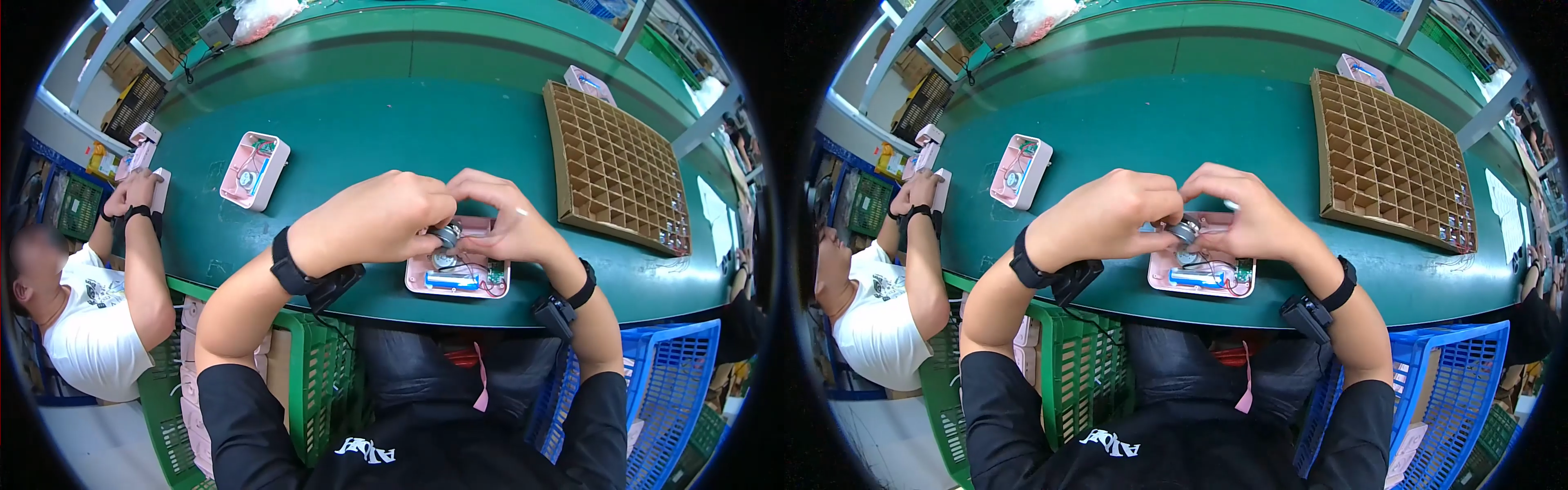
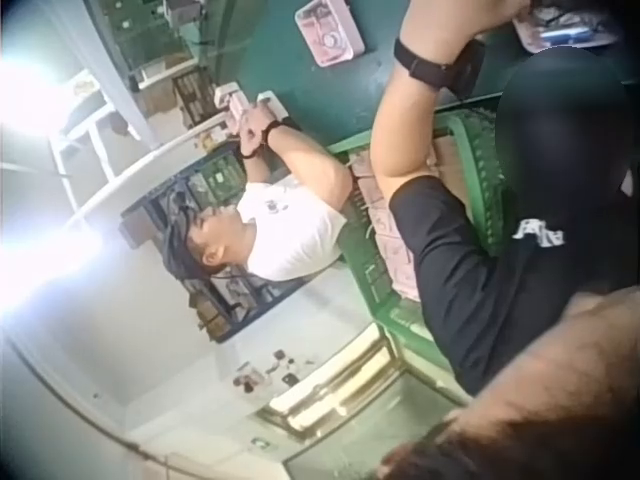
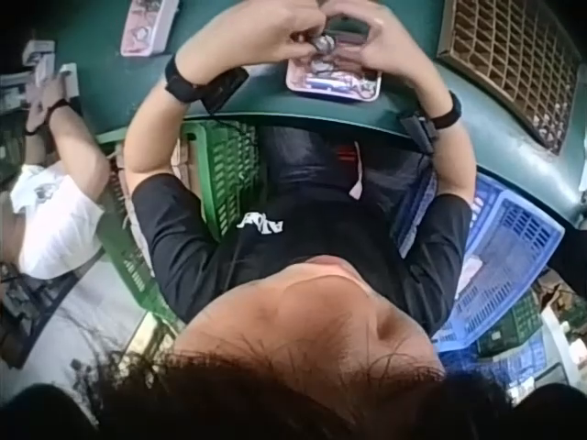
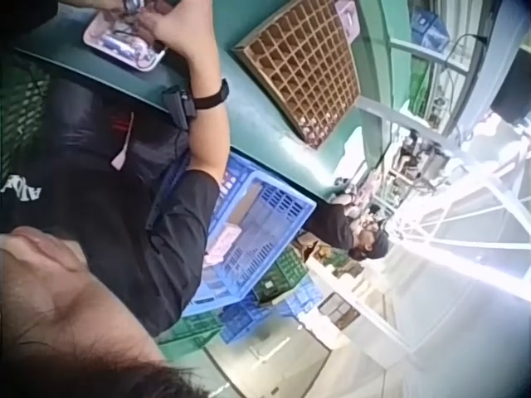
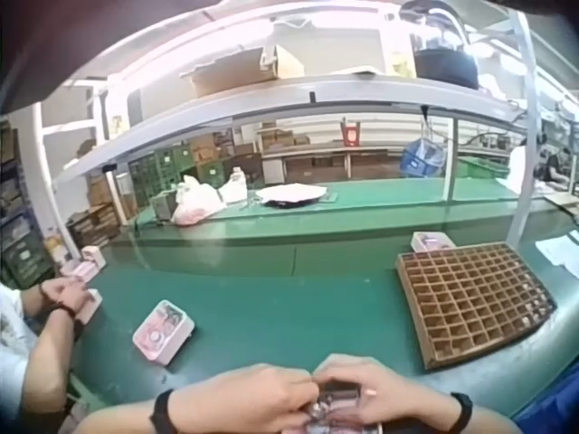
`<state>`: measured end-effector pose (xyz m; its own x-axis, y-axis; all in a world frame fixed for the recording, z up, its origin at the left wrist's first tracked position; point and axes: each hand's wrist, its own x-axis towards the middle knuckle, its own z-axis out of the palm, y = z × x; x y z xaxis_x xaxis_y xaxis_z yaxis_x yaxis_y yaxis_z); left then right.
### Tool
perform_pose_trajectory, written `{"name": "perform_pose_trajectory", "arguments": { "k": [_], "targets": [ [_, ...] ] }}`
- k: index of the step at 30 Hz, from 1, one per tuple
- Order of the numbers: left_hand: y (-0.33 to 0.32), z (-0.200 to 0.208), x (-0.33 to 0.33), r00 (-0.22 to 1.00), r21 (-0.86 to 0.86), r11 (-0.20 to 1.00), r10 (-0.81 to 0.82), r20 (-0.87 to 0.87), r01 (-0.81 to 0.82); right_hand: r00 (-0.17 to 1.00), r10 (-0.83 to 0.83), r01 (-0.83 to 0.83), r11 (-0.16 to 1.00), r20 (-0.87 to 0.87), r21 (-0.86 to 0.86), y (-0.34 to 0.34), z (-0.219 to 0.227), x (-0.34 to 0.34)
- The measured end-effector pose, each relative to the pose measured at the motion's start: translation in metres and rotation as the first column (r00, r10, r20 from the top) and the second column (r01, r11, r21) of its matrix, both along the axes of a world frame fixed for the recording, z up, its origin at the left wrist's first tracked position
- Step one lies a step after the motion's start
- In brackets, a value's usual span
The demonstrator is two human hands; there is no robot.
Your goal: The person picks up a speaker and places it into a pink plastic housing, then inserts two wires into the assembly. They press the components into place within the housing and set the finished unit aside on the table.
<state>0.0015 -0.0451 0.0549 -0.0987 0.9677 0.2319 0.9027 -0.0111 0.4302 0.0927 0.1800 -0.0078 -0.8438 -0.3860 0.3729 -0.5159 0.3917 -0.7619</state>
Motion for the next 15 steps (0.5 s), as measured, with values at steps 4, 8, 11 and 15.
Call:
{"name": "perform_pose_trajectory", "arguments": {
  "k": [4, 8, 11, 15],
  "targets": [
    [0.006, -0.013, -0.007, 0.985, -0.088, 0.993, 0.096, 0.146, -0.084, 0.957, 0.015, 0.045, 0.979, 0.291, -0.199, 0.020, 0.007, -0.003],
    [0.007, -0.016, -0.007, 0.972, -0.161, 0.977, 0.164, 0.171, -0.136, 0.931, 0.021, 0.104, 0.942, 0.365, -0.319, 0.025, -0.023, -0.011],
    [0.008, -0.022, -0.007, 0.953, -0.128, 0.981, 0.172, 0.250, -0.144, 0.954, 0.043, 0.067, 0.934, 0.298, -0.351, 0.022, -0.035, -0.014],
    [0.011, -0.027, -0.006, 0.964, -0.170, 0.979, 0.148, 0.222, -0.112, 0.968, 0.023, 0.066, 0.938, 0.251, -0.341, 0.019, -0.039, -0.013]
  ]
}}
